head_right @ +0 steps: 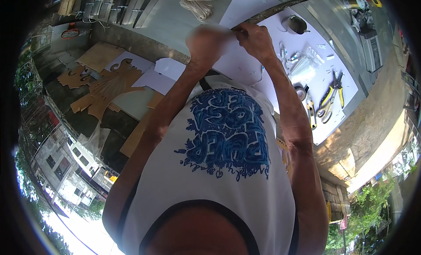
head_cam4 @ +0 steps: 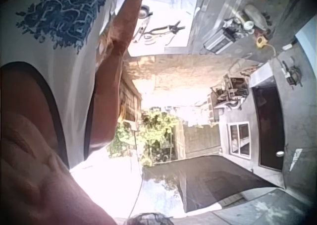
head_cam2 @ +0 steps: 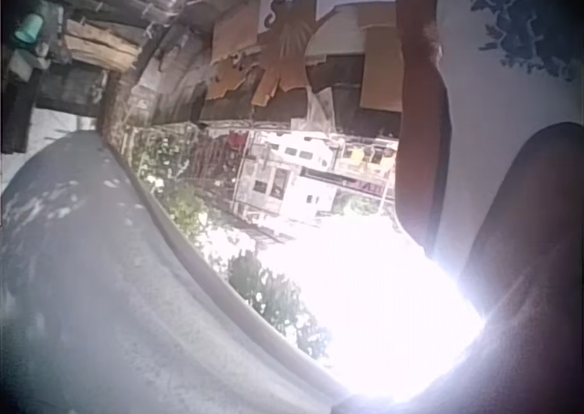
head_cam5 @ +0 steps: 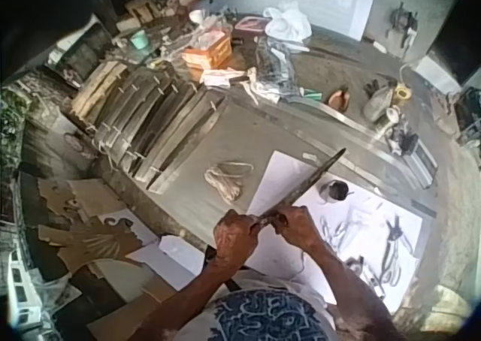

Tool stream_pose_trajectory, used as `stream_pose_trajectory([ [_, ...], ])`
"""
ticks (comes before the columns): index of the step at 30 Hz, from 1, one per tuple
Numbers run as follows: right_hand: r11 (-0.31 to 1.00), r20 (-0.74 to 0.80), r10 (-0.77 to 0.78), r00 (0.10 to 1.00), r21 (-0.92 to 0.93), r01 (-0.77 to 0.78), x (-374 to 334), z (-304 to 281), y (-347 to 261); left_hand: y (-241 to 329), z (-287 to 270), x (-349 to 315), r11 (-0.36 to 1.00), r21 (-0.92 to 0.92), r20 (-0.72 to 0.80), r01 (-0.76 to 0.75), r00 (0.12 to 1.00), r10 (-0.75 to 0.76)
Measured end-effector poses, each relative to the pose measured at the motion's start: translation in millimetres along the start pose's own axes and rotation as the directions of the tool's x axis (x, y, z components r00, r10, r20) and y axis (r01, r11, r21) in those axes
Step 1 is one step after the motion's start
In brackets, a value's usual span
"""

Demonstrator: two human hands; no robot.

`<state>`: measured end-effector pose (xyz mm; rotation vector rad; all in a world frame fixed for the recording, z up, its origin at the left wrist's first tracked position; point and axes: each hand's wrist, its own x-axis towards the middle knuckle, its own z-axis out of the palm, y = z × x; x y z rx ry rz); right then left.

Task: The person strips the ends of a white cable and inserts them into small plastic connectors. They use scissors to cut the cable and pliers to crimp the connectors onto the wire ends.

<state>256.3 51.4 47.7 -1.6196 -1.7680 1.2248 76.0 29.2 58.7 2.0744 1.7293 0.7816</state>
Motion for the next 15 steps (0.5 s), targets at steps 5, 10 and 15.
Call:
stream_pose_trajectory([
  [5, 0.992, 0.019, -0.087, 0.996, -0.085, 0.089, 5.8, 2.7, 6.8, -12.6, 3.5, -0.5, 0.978, 0.022, -0.113, -0.210, 0.971, 0.211],
  [10, 0.940, -0.031, -0.266, 0.964, -0.231, 0.252, 6.3, 7.1, 22.6, -2.1, -47.1, -26.6, 0.968, -0.235, -0.136, 0.085, 0.984, -0.119],
  [15, 0.921, -0.156, -0.318, 0.935, -0.286, 0.266, 1.0, 18.1, 21.0, -14.6, -76.8, -77.7, 0.818, -0.157, 0.406, 0.553, 0.791, -0.457],
])
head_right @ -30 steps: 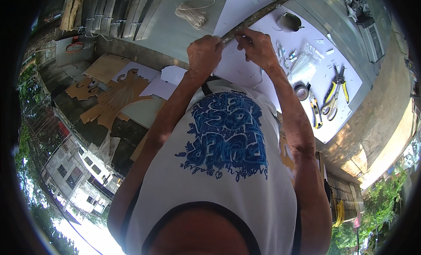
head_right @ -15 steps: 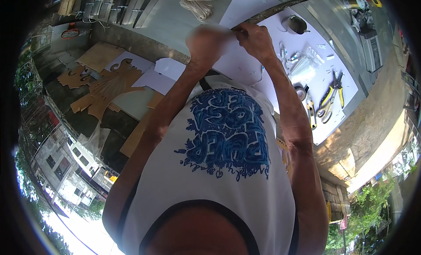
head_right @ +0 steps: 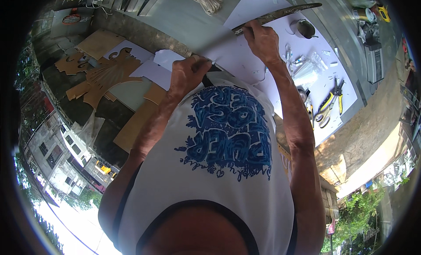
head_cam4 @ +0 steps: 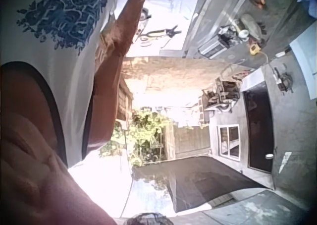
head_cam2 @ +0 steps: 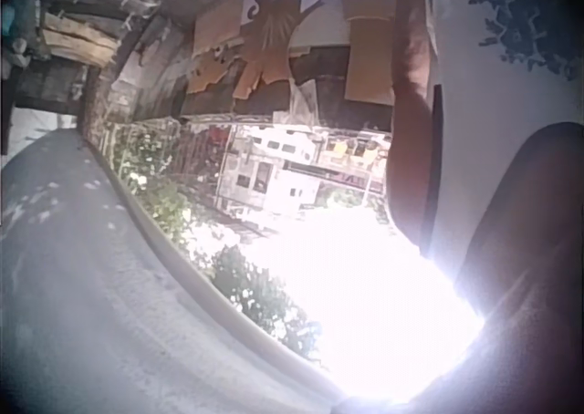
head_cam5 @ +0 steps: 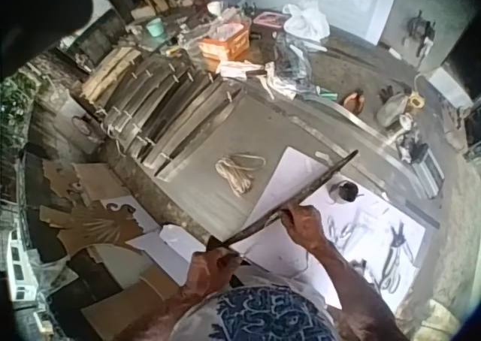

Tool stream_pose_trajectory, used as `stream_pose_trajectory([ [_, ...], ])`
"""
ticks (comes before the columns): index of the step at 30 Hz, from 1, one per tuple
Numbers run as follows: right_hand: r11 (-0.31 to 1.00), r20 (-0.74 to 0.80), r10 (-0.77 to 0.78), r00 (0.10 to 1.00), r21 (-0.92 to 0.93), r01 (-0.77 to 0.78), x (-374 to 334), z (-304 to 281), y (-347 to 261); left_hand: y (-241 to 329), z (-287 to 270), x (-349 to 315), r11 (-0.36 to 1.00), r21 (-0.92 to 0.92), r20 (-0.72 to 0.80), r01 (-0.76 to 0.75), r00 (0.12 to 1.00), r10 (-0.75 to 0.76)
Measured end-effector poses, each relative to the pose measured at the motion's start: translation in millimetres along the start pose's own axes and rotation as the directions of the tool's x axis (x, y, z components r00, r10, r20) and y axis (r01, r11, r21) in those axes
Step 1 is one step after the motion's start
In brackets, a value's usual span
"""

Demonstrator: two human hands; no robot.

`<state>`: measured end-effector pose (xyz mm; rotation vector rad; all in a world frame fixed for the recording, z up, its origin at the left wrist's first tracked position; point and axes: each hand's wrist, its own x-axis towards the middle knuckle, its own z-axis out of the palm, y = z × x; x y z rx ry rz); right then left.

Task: The person strips the ends of a white cable and inserts them into small plastic connectors. They use scissors to cut the cable and pliers to crimp the connectors onto the wire ends.

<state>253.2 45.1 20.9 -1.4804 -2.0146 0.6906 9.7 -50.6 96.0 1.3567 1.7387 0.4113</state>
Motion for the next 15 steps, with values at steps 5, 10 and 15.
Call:
stream_pose_trajectory([
  [5, 0.998, 0.009, 0.064, 0.998, -0.024, -0.064, -1.9, 6.3, 0.1, -27.3, 22.0, -2.4, 0.990, 0.138, 0.091, -0.042, 0.995, 0.030],
  [10, 0.996, 0.027, 0.092, 0.995, -0.004, -0.092, 1.0, 7.5, 3.9, -39.9, 58.4, 14.6, 0.965, 0.220, -0.126, -0.144, 0.976, 0.175],
  [15, 0.993, 0.010, 0.116, 0.993, 0.005, -0.116, 2.2, 9.9, 10.8, -29.7, 52.9, 12.5, 0.989, 0.105, -0.019, -0.100, 0.995, 0.103],
])
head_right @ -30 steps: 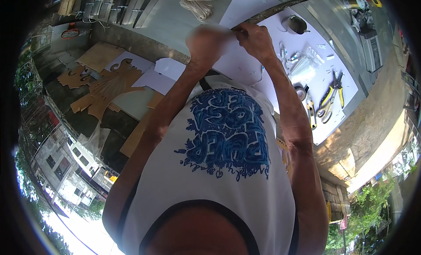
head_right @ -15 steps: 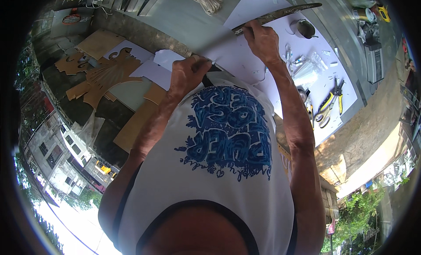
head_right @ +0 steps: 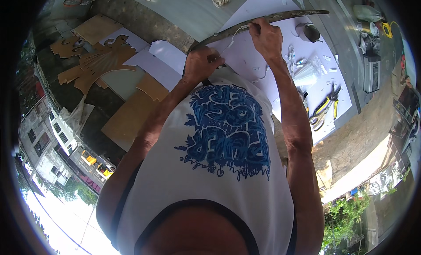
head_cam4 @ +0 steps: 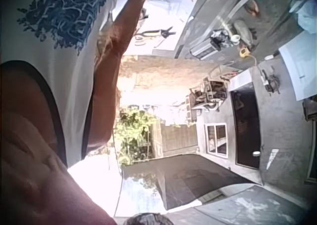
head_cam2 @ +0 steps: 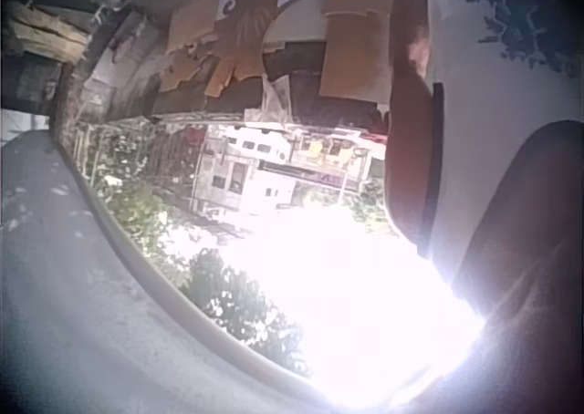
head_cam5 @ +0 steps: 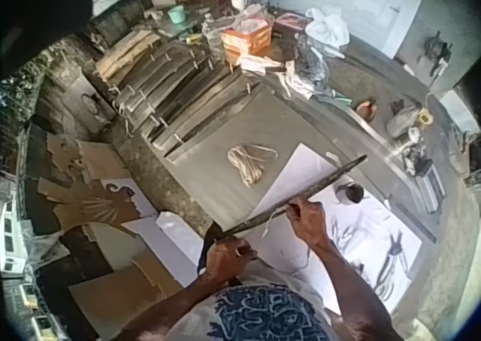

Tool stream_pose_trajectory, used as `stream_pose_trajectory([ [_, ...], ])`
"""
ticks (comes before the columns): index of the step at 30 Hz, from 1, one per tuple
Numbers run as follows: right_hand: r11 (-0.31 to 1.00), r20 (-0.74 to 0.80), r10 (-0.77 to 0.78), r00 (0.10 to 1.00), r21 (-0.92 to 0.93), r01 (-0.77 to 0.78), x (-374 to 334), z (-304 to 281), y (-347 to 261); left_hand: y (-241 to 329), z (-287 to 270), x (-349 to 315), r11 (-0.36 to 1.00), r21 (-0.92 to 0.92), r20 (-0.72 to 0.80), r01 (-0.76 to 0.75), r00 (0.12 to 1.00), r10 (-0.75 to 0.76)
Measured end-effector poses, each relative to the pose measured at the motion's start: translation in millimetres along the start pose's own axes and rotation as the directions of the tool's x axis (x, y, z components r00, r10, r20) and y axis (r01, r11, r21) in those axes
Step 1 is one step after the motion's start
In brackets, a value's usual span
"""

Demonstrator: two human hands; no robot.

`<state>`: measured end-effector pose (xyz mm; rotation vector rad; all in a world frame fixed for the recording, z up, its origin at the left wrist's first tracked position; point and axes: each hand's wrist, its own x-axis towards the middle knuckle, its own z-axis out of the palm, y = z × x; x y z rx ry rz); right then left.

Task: The person strips the ends of a white cable and inserts them into small plastic connectors. They use scissors to cut the cable and pliers to crimp the connectors onto the wire ends.

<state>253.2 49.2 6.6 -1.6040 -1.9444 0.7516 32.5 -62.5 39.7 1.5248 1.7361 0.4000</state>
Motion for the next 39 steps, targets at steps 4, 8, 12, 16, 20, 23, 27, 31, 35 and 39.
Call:
stream_pose_trajectory([
  [4, 0.999, 0.006, -0.014, 1.000, -0.030, 0.014, 1.0, 0.7, -2.1, -3.6, -34.4, 0.1, 0.851, -0.472, 0.303, 0.230, 0.949, -0.088],
  [8, 0.997, 0.058, 0.032, 0.998, -0.069, -0.028, 3.1, -1.8, -3.6, -11.8, -69.0, 17.3, 0.549, -0.758, 0.426, 0.352, 0.904, 0.009],
  [12, 0.992, 0.076, 0.044, 0.996, -0.124, -0.034, 5.4, -1.6, -1.9, -26.3, -83.6, 33.2, 0.702, -0.671, 0.334, 0.236, 0.943, 0.002],
  [16, 0.990, 0.086, 0.061, 0.994, -0.129, -0.050, 8.4, -5.8, -7.2, -31.7, -84.7, 46.9, 0.838, -0.484, 0.322, 0.250, 0.942, -0.096],
  [20, 0.988, 0.108, 0.090, 0.990, -0.133, -0.076, 11.3, -7.6, -7.0, -33.8, -80.2, 55.4, 0.871, -0.435, 0.324, 0.228, 0.942, -0.085],
  [23, 0.978, 0.177, 0.202, 0.963, -0.095, -0.187, 14.3, -10.0, -15.2, -33.0, -79.0, 53.9, 0.892, -0.399, 0.295, 0.214, 0.951, -0.096],
  [27, 0.973, 0.170, 0.196, 0.966, -0.156, -0.170, 16.6, -11.5, -19.6, -28.7, -74.7, 54.4, 0.948, -0.281, 0.241, 0.151, 0.967, -0.082],
  [31, 0.939, 0.171, 0.286, 0.943, -0.247, -0.240, 17.6, -7.5, -34.9, -16.0, -72.0, 45.9, 0.987, -0.161, 0.183, -0.011, 0.982, 0.041],
  [35, 0.911, 0.172, 0.364, 0.915, -0.268, -0.312, 16.1, -6.5, -40.5, 0.7, -70.0, 31.7, 0.991, -0.025, 0.117, -0.130, 0.984, 0.132],
  [39, 0.921, 0.069, 0.329, 0.942, -0.246, -0.304, 9.3, 0.6, -45.5, 24.6, -59.7, 10.2, 0.875, 0.358, -0.082, -0.325, 0.923, 0.376],
])
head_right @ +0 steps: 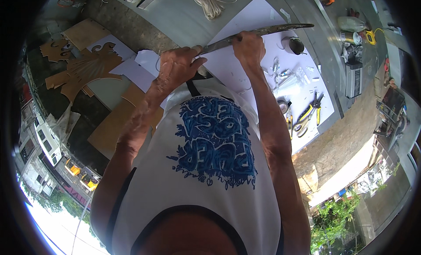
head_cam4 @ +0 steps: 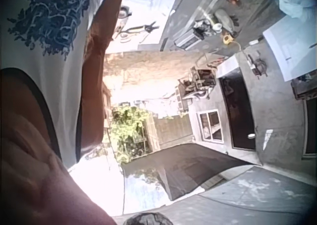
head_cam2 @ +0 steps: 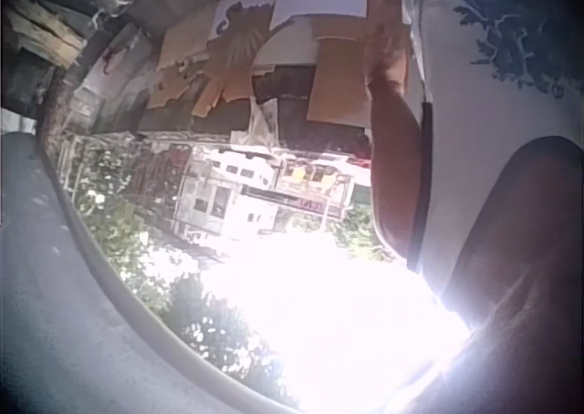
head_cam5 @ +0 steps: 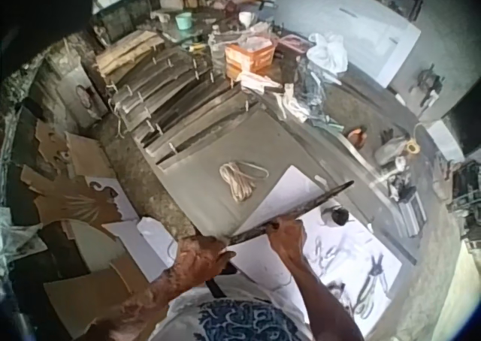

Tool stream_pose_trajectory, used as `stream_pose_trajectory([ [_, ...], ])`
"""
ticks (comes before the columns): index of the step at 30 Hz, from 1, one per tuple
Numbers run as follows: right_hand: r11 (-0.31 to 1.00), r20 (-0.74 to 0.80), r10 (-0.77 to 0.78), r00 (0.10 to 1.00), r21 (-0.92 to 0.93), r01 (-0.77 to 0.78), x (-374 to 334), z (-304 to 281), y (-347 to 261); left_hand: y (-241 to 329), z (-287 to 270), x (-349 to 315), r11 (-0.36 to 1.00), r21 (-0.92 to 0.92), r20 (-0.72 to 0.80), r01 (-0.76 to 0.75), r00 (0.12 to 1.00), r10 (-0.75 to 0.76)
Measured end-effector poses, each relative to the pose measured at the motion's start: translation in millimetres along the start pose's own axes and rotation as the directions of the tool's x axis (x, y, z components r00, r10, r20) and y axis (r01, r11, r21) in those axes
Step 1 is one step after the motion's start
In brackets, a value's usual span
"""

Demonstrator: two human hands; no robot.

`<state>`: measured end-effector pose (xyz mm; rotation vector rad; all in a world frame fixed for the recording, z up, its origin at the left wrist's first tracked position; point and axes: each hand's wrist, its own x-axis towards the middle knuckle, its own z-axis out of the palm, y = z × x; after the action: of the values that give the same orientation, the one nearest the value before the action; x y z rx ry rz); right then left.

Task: The person strips the ends of a white cable and inserts them into small plastic connectors. They use scissors to cut the cable and pliers to crimp the connectors onto the wire ends.

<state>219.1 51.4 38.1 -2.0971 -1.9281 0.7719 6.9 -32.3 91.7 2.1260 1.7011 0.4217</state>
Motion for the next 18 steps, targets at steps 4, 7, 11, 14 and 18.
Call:
stream_pose_trajectory([
  [4, 1.000, 0.028, 0.022, 0.999, 0.010, -0.023, 3.2, -0.9, 2.9, 22.9, 10.0, 1.1, 0.983, 0.002, -0.071, -0.183, 0.981, 0.183],
  [7, 0.999, 0.064, 0.038, 0.997, 0.013, -0.039, 5.3, -2.0, 2.4, 26.6, 29.9, 11.9, 0.993, 0.054, 0.171, -0.109, 0.980, 0.098],
  [11, 0.999, 0.043, 0.053, 0.998, 0.009, -0.054, 5.2, 0.1, 1.4, 34.8, 32.0, 33.4, 0.999, 0.045, 0.407, 0.013, 0.913, -0.030],
  [14, 0.995, 0.071, 0.100, 0.992, 0.009, -0.101, 4.1, -5.1, -6.5, 33.9, 37.2, 45.1, 0.997, 0.066, 0.423, 0.031, 0.904, -0.056],
  [18, 0.990, 0.074, 0.139, 0.988, -0.005, -0.139, 5.2, -5.0, -10.1, 31.4, 47.1, 47.6, 0.999, 0.038, 0.402, 0.039, 0.914, -0.051],
])
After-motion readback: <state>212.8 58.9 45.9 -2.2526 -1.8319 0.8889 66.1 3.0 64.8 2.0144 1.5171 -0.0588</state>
